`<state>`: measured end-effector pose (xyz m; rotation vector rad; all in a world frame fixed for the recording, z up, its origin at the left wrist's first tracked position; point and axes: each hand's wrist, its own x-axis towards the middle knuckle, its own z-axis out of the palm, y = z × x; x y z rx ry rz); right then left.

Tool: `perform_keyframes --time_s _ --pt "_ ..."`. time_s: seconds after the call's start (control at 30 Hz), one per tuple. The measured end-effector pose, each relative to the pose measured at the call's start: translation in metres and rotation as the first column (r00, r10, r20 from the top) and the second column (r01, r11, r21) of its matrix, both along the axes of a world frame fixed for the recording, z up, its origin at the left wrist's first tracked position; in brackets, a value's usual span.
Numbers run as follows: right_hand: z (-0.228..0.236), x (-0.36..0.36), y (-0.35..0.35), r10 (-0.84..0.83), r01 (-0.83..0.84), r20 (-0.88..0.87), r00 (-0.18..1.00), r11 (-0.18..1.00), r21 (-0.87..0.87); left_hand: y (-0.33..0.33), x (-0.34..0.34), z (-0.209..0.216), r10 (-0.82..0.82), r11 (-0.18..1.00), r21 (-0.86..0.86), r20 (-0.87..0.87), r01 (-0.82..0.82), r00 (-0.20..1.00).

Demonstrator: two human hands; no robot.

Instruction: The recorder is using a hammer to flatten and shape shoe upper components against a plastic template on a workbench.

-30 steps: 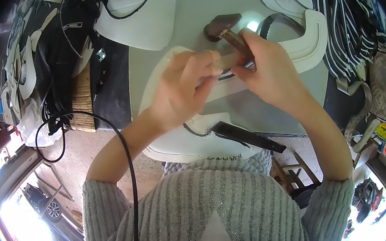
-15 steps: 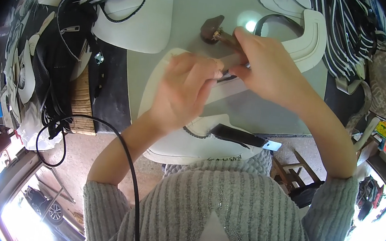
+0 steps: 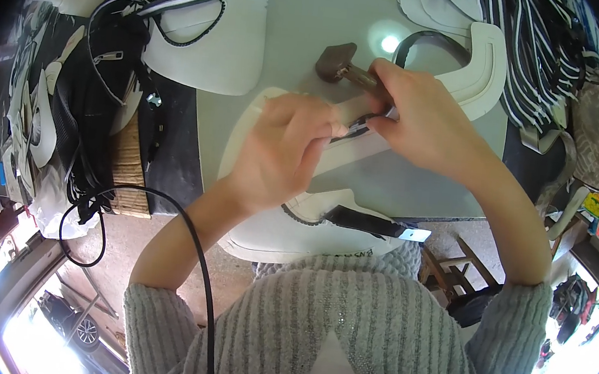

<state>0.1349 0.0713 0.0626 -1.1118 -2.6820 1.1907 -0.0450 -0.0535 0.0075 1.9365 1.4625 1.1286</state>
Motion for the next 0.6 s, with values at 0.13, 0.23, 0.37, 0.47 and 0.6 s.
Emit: perform_keyframes --time_s 0.13,0.23,0.37,0.47,0.6 --pt "0.002 0.002 0.004 0.013 -0.013 0.002 1.0 0.999 -0.043 0.0 -0.002 0.005 -0.03 0.968 0.224 -0.354 0.115 0.935" --pt "0.01 0.004 0.003 -0.024 0.023 -0.025 0.999 0.999 -0.047 0.001 -0.003 0.007 -0.013 0.933 0.309 -0.487 0.186 0.873" --pt "0.013 -0.001 -0.014 -0.222 0.166 -0.213 0.952 0.954 -0.251 0.001 -0.001 0.009 -0.056 0.927 0.292 -0.516 0.237 0.855" --pt "-0.004 0.001 -0.02 -0.123 0.078 -0.244 0.962 0.98 -0.186 0.003 -0.001 0.007 -0.06 0.917 0.31 -0.514 0.25 0.856" --pt "-0.01 0.006 -0.024 -0.026 0.031 -0.222 0.975 0.999 0.019 0.002 0.0 0.001 -0.044 0.933 0.309 -0.409 0.183 0.911"
